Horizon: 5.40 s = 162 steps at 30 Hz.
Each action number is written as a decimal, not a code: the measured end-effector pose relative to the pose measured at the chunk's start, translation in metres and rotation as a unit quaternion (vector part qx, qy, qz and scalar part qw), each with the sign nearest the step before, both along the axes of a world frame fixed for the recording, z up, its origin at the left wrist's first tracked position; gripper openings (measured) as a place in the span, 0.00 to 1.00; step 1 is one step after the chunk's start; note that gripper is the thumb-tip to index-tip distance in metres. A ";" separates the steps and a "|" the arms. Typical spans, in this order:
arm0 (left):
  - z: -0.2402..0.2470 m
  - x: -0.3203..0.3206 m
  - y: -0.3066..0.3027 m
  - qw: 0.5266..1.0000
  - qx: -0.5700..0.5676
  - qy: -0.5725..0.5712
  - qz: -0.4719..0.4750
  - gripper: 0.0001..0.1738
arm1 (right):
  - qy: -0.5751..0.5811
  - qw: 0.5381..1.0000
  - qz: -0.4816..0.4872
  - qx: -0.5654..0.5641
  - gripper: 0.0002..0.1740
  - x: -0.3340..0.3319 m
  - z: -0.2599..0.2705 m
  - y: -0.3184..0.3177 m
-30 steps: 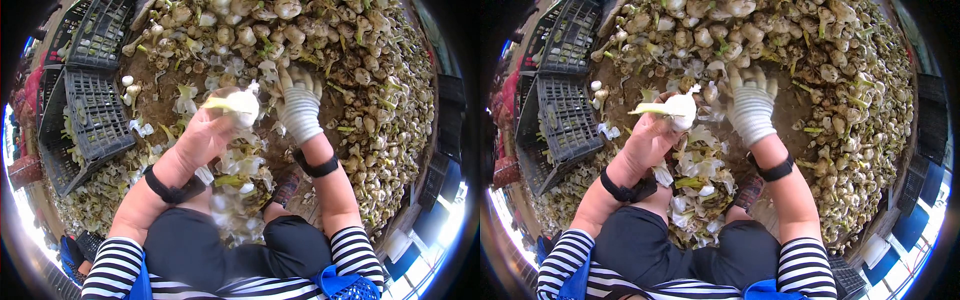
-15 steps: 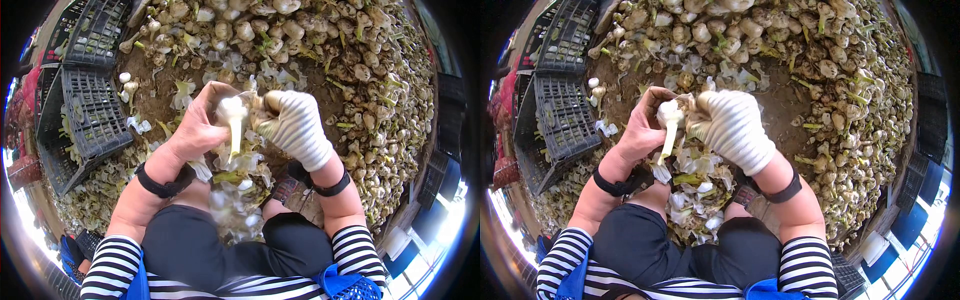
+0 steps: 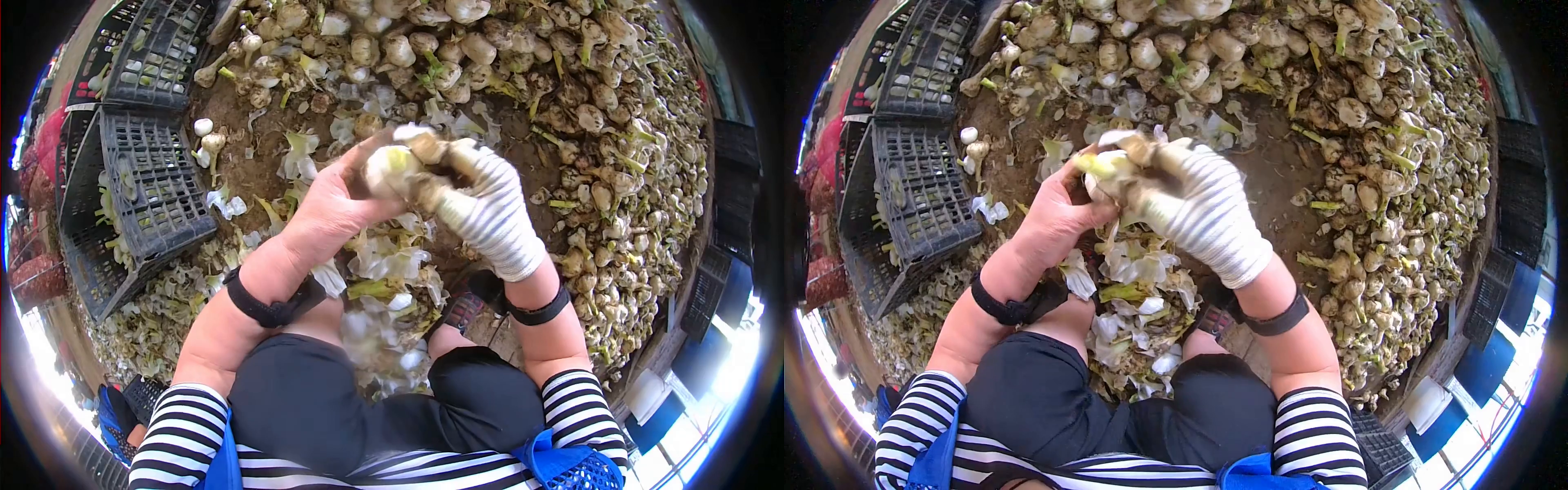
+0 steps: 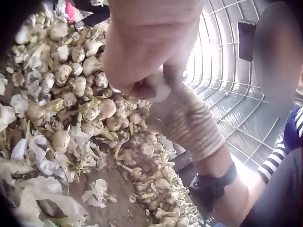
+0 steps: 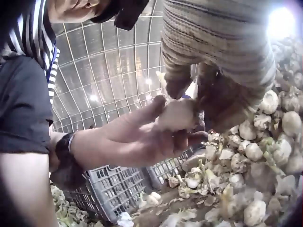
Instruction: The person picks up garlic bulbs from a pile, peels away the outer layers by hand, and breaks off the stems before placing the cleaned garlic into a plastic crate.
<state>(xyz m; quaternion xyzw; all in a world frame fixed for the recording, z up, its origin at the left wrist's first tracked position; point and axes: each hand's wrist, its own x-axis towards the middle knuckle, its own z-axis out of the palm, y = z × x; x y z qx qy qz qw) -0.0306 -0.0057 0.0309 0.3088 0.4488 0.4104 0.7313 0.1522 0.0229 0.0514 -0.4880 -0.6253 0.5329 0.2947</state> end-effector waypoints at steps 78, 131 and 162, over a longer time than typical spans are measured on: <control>-0.027 -0.015 0.008 0.946 -0.254 -0.107 0.170 0.26 | -0.390 0.890 0.125 0.200 0.14 0.012 -0.058 0.011; 0.031 -0.038 -0.001 0.980 0.024 0.141 -0.137 0.12 | 0.215 0.914 0.176 -0.297 0.30 0.002 -0.028 0.011; -0.011 -0.032 0.005 0.963 -0.082 0.257 -0.006 0.10 | 0.307 0.914 0.113 -0.240 0.36 0.011 -0.041 -0.003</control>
